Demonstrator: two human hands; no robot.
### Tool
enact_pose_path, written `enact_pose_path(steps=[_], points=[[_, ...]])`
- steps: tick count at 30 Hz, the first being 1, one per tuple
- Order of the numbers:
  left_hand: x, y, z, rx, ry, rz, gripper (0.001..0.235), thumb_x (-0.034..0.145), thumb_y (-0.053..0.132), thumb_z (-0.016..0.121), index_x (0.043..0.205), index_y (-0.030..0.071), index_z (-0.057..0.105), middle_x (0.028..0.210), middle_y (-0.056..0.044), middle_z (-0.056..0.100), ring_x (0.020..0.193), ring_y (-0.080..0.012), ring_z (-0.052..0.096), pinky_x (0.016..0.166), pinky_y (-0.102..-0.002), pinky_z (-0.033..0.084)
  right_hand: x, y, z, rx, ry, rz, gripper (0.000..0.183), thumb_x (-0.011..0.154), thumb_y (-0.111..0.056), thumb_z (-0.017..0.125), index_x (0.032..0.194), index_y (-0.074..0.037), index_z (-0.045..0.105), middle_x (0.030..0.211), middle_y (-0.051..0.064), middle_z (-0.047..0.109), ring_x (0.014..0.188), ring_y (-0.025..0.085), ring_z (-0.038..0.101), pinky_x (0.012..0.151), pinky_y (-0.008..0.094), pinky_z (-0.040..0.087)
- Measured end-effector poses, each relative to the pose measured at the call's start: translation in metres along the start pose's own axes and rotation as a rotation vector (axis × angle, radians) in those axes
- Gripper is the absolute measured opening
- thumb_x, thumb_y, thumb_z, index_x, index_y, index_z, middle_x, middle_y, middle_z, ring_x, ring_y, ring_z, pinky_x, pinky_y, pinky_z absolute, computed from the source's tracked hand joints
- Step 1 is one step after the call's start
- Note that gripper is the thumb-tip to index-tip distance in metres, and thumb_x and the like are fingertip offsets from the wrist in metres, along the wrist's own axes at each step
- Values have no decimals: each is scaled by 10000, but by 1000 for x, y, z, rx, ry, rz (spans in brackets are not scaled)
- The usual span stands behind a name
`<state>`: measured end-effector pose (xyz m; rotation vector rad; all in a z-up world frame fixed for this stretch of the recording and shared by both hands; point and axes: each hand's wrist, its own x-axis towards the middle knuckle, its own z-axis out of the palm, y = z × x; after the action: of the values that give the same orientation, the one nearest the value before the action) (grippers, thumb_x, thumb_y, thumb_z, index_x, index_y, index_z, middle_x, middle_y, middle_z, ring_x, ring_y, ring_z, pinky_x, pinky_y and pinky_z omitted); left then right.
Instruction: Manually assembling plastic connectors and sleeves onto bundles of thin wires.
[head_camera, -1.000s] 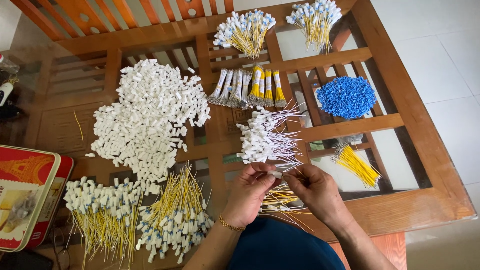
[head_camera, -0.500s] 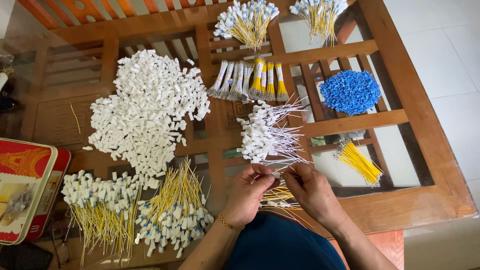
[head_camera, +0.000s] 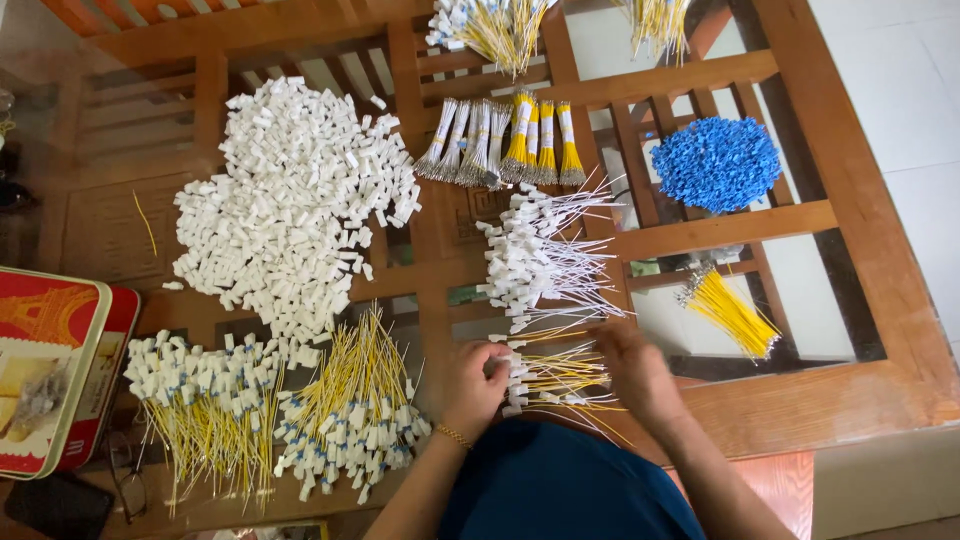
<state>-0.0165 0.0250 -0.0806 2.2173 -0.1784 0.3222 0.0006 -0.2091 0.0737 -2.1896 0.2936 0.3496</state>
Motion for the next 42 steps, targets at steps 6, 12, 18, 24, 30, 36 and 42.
enact_pose_path(steps=[6,12,18,24,30,36,42], points=[[36,22,6,441,-39,-5,171,795,415,779,899,289,729,792,29,678,796,-237,680,722,-410,522,28,49,-6,78,127,63,230,1100,-315,505,1177,-154,651,749,75,668,780,254,669,717,449,546],[57,14,30,542,-288,-269,270,795,483,730,886,230,711,858,-17,678,886,-286,656,765,-462,496,14,22,-5,83,56,12,214,922,-227,757,1106,-119,772,850,120,794,891,225,770,797,410,599],[62,26,10,273,-136,-67,136,793,235,803,848,154,708,743,-70,721,739,-299,735,660,-409,562,13,19,-5,213,50,55,215,918,-145,734,1120,-116,799,801,117,810,835,198,769,792,377,600],[80,88,-35,-299,-21,-226,190,775,81,851,931,122,751,780,-78,761,709,-172,751,654,-242,612,0,-27,-18,211,66,70,148,910,-311,796,1009,-213,846,690,46,757,726,124,706,734,317,589],[74,113,-53,-777,-120,-279,181,881,-21,769,1056,27,776,861,-104,718,782,-87,650,708,-285,635,-16,-50,-24,180,171,-283,76,809,-134,841,880,-116,820,681,105,703,556,177,650,532,311,556],[70,135,-69,-1125,-243,-443,191,928,-51,680,1103,7,727,1014,-78,735,895,-122,664,851,-256,576,-25,-61,-34,-6,107,-413,76,807,-74,793,882,-67,784,776,-15,654,551,78,506,475,232,411],[64,134,-67,-1592,-240,-455,197,974,-83,602,1132,-10,693,1206,-112,683,1066,-188,640,986,-353,553,-33,-66,-33,29,104,-353,35,791,-79,802,803,-57,777,722,-19,685,493,74,483,440,232,398]])
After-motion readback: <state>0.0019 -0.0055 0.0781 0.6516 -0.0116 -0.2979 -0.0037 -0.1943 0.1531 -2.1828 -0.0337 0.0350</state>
